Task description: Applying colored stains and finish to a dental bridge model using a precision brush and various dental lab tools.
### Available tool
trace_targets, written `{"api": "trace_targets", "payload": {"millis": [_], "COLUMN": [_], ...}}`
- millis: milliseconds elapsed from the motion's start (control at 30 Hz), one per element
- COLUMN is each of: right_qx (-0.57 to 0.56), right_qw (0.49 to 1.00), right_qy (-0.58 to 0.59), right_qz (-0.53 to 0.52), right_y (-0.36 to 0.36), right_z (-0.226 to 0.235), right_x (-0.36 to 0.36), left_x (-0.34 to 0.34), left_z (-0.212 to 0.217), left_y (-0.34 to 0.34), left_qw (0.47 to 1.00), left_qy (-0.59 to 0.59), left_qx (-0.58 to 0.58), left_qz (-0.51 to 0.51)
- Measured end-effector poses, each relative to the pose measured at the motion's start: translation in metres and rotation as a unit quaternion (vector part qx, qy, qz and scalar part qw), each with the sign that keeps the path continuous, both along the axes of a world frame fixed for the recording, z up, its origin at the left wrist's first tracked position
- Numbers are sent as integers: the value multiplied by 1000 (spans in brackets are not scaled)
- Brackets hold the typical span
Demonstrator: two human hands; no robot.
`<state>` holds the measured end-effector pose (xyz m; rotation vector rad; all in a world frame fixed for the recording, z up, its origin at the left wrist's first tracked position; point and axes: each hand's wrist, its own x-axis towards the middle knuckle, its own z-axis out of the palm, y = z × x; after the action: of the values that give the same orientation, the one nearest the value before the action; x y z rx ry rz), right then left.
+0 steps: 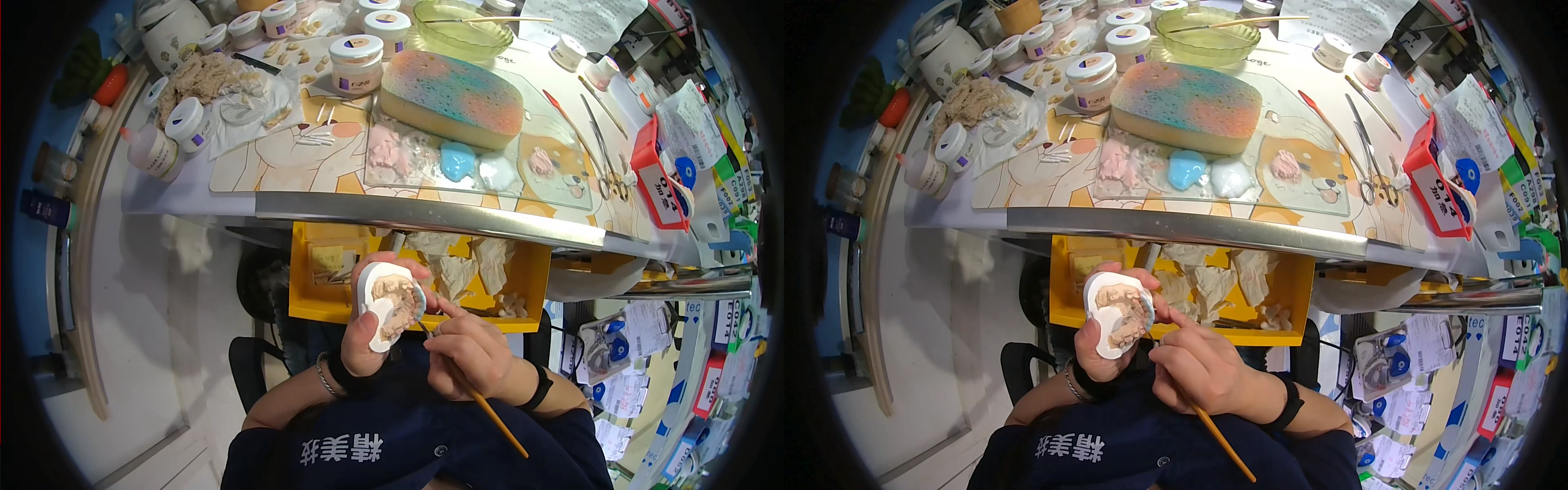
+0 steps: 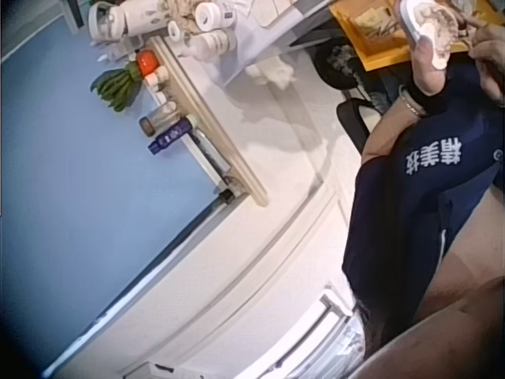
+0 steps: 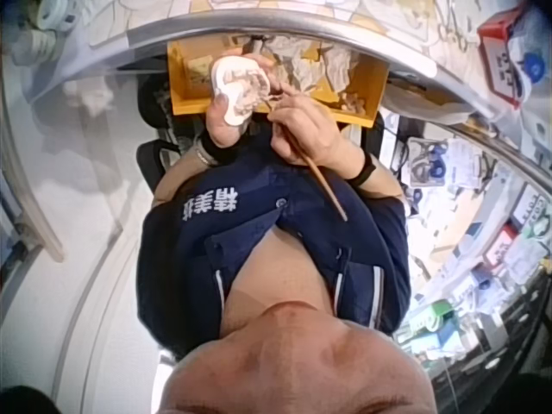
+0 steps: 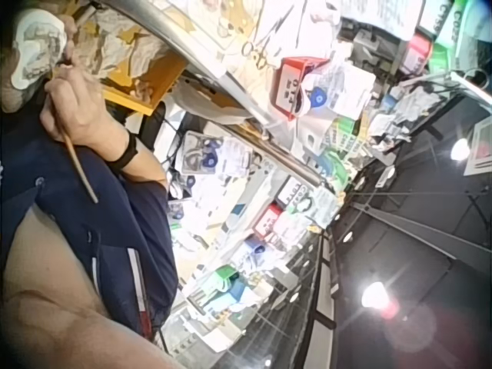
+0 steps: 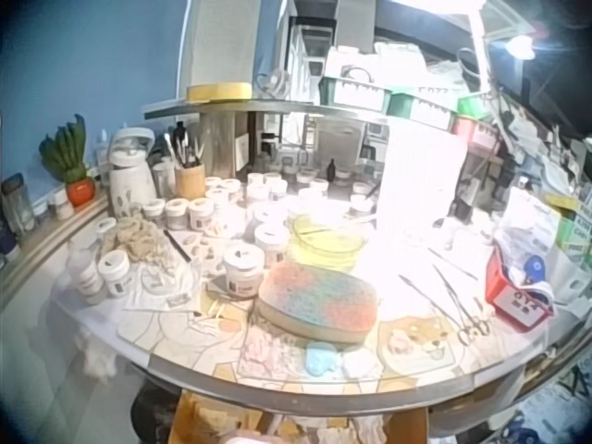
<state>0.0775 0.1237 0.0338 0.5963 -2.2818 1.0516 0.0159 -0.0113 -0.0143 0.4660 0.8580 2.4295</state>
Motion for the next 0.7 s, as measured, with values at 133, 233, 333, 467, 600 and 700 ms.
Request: {"api": "trace_targets", "payload": {"millis": [133,233,333,467,600,700], "right_qx": [8,1,4,39,-42,-194], "right_qw": [1000,1000,1000,998,992,970], "right_qy": [-6,0,22,-3,-41,-88], "right_qz": [11,15,4,-39,-112,-121], "right_y": [2,5,17,42,60,77], "right_z": [1,5,13,20,24,35], "right_x": [0,3,6,7,15,16], "left_x": [-1,-3,-4,-17,-25,-32], "left_z": [-1,-1,2,10,18,37], "left_y": [1,1,-4,-16,-31,-46], "left_qw": [1000,1000,998,978,961,972], "left_qy": [5,-1,-61,-173,-208,-202], "left_qx": [1,1,-3,-6,56,19], "left_qz": [5,-2,-31,-118,-176,-119]}}
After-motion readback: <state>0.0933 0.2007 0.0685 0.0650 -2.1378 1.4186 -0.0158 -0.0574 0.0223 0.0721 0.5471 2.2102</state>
